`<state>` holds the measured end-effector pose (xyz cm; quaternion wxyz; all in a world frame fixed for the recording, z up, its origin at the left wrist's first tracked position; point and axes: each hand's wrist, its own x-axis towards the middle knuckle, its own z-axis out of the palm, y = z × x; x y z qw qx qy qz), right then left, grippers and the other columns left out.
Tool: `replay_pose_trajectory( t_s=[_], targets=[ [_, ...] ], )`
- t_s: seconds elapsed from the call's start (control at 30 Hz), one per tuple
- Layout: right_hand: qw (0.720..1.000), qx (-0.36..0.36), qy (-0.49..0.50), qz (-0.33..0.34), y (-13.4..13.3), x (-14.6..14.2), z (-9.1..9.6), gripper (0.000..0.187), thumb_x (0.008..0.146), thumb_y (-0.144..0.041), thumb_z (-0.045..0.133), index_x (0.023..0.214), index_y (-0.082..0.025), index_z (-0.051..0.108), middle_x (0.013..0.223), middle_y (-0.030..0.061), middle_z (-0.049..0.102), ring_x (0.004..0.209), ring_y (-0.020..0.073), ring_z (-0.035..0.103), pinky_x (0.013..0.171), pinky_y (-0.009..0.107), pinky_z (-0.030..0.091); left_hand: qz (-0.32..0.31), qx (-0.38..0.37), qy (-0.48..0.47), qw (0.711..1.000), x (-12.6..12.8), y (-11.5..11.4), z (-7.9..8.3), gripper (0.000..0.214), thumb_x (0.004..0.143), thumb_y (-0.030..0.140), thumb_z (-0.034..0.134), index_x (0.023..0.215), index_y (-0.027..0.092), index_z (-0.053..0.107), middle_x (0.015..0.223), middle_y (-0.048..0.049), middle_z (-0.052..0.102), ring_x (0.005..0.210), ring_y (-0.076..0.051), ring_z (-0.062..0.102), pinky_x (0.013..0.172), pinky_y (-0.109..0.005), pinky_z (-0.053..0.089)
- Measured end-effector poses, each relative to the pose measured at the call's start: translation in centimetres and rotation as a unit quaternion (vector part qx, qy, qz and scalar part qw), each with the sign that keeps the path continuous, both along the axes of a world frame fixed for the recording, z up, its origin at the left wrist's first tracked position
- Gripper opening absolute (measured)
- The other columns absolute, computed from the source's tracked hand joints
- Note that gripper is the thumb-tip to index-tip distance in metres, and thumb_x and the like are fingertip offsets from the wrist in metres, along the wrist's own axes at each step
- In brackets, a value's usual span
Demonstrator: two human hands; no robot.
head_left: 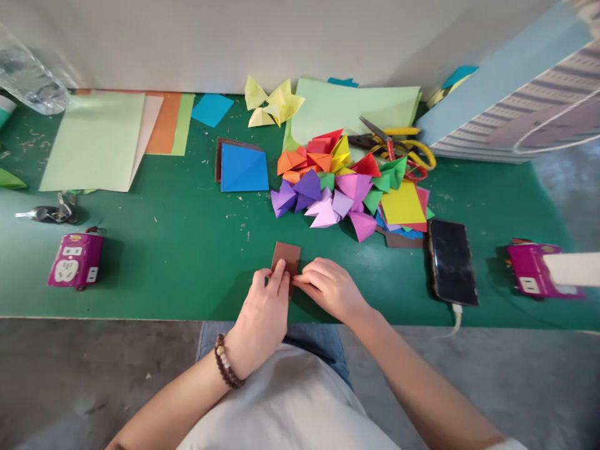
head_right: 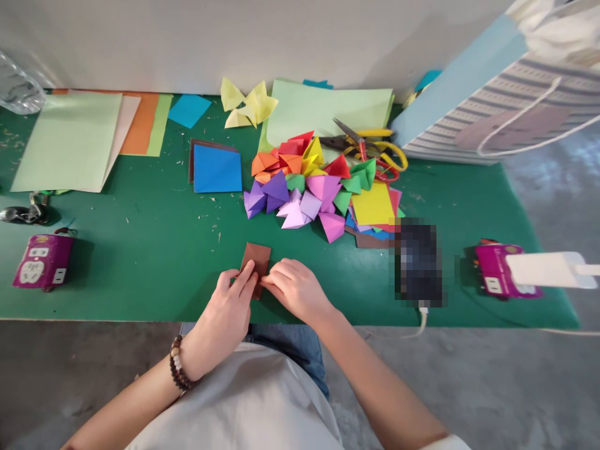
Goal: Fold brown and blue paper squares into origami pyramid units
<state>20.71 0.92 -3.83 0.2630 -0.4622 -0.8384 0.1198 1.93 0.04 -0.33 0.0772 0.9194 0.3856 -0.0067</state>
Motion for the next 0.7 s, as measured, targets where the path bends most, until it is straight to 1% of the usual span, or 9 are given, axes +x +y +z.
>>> replay_pose_trajectory(
  t_s=[0.1, 0.2, 0.37, 0.43, 0.53, 0.6, 0.63, 0.67, 0.7],
  targets=[
    [1.000, -0.002, 0.006, 0.021, -0.6, -0.2, 0.1, 0.021, 0.095, -0.021, 0.054, 0.077, -0.018, 0.064, 0.070, 0.0032, 0.063, 0.069, 0.0159, 0.052, 0.066, 0.030, 0.044, 0.006, 0.014, 0.017, 1.000, 0.0, 0.0, 0.0, 0.045, 0.085, 0.006, 0.042, 0.127, 0.004, 0.057, 0.144, -0.0187, 0.048, 0.110, -0.027, 0.055, 0.095, -0.041, 0.043],
    [0.999, -0.004, 0.014, 0.035, -1.1, -0.3, 0.2, 0.021, 0.096, -0.020, 0.053, 0.078, -0.018, 0.064, 0.070, 0.0030, 0.062, 0.069, 0.0158, 0.052, 0.065, 0.030, 0.043, 0.007, 0.019, 0.021, 1.000, 0.0, 0.1, 0.1, 0.045, 0.084, 0.005, 0.043, 0.126, 0.003, 0.058, 0.143, -0.0180, 0.050, 0.107, -0.027, 0.056, 0.094, -0.039, 0.044],
    [0.999, -0.010, 0.013, 0.044, -1.7, -0.5, 0.3, 0.023, 0.096, -0.020, 0.052, 0.076, -0.018, 0.063, 0.069, 0.0026, 0.062, 0.068, 0.0152, 0.051, 0.064, 0.030, 0.042, 0.011, -0.010, 0.020, 1.000, 0.0, 0.1, 0.2, 0.045, 0.085, 0.005, 0.043, 0.128, 0.003, 0.057, 0.145, -0.0174, 0.048, 0.112, -0.028, 0.053, 0.095, -0.041, 0.044],
    [0.999, -0.013, 0.013, 0.046, -2.0, -0.7, 0.5, 0.023, 0.096, -0.020, 0.052, 0.076, -0.018, 0.064, 0.070, 0.0027, 0.062, 0.067, 0.0152, 0.052, 0.063, 0.030, 0.043, 0.010, -0.017, 0.004, 1.000, -0.1, 0.1, 0.2, 0.043, 0.086, 0.005, 0.044, 0.127, 0.003, 0.057, 0.145, -0.0176, 0.048, 0.114, -0.028, 0.052, 0.096, -0.042, 0.044],
    [0.997, -0.049, 0.032, 0.043, -2.5, -0.9, 0.7, 0.021, 0.095, -0.022, 0.054, 0.076, -0.019, 0.064, 0.070, 0.0022, 0.063, 0.068, 0.0158, 0.054, 0.063, 0.031, 0.044, 0.030, -0.019, -0.063, 0.997, -0.2, 0.2, 0.0, 0.035, 0.091, 0.010, 0.044, 0.122, 0.006, 0.059, 0.141, -0.0166, 0.052, 0.112, -0.027, 0.054, 0.095, -0.042, 0.045],
    [0.993, -0.082, 0.083, -0.006, -2.6, -0.8, 0.9, 0.015, 0.093, -0.025, 0.057, 0.082, -0.021, 0.066, 0.077, 0.0025, 0.065, 0.071, 0.0159, 0.057, 0.065, 0.031, 0.048, 0.064, -0.025, -0.117, 0.991, -0.2, 0.3, -0.2, 0.029, 0.093, 0.018, 0.048, 0.118, 0.011, 0.061, 0.137, -0.0145, 0.056, 0.110, -0.027, 0.054, 0.094, -0.043, 0.047],
    [0.988, -0.093, 0.114, -0.051, -2.5, -0.7, 0.9, 0.010, 0.092, -0.026, 0.059, 0.088, -0.022, 0.067, 0.083, 0.0031, 0.066, 0.070, 0.0154, 0.058, 0.065, 0.031, 0.050, 0.083, -0.031, -0.138, 0.986, -0.3, 0.4, -0.3, 0.027, 0.093, 0.023, 0.052, 0.115, 0.013, 0.062, 0.135, -0.0140, 0.057, 0.112, -0.028, 0.053, 0.094, -0.045, 0.048],
    [0.979, -0.099, 0.142, -0.103, -2.3, -0.6, 1.0, 0.010, 0.091, -0.028, 0.060, 0.096, -0.023, 0.067, 0.090, 0.0039, 0.066, 0.069, 0.0147, 0.058, 0.065, 0.031, 0.051, 0.098, -0.038, -0.153, 0.983, -0.3, 0.4, -0.3, 0.027, 0.090, 0.026, 0.058, 0.113, 0.014, 0.062, 0.135, -0.0138, 0.056, 0.113, -0.029, 0.052, 0.094, -0.047, 0.048],
    [0.969, -0.100, 0.163, -0.154, -2.0, -0.4, 1.1, 0.017, 0.090, -0.029, 0.061, 0.105, -0.024, 0.066, 0.097, 0.0050, 0.065, 0.067, 0.0139, 0.057, 0.065, 0.031, 0.052, 0.109, -0.045, -0.162, 0.980, -0.3, 0.5, -0.4, 0.029, 0.087, 0.029, 0.064, 0.112, 0.015, 0.061, 0.136, -0.0140, 0.054, 0.115, -0.031, 0.050, 0.095, -0.049, 0.048]
  ],
)
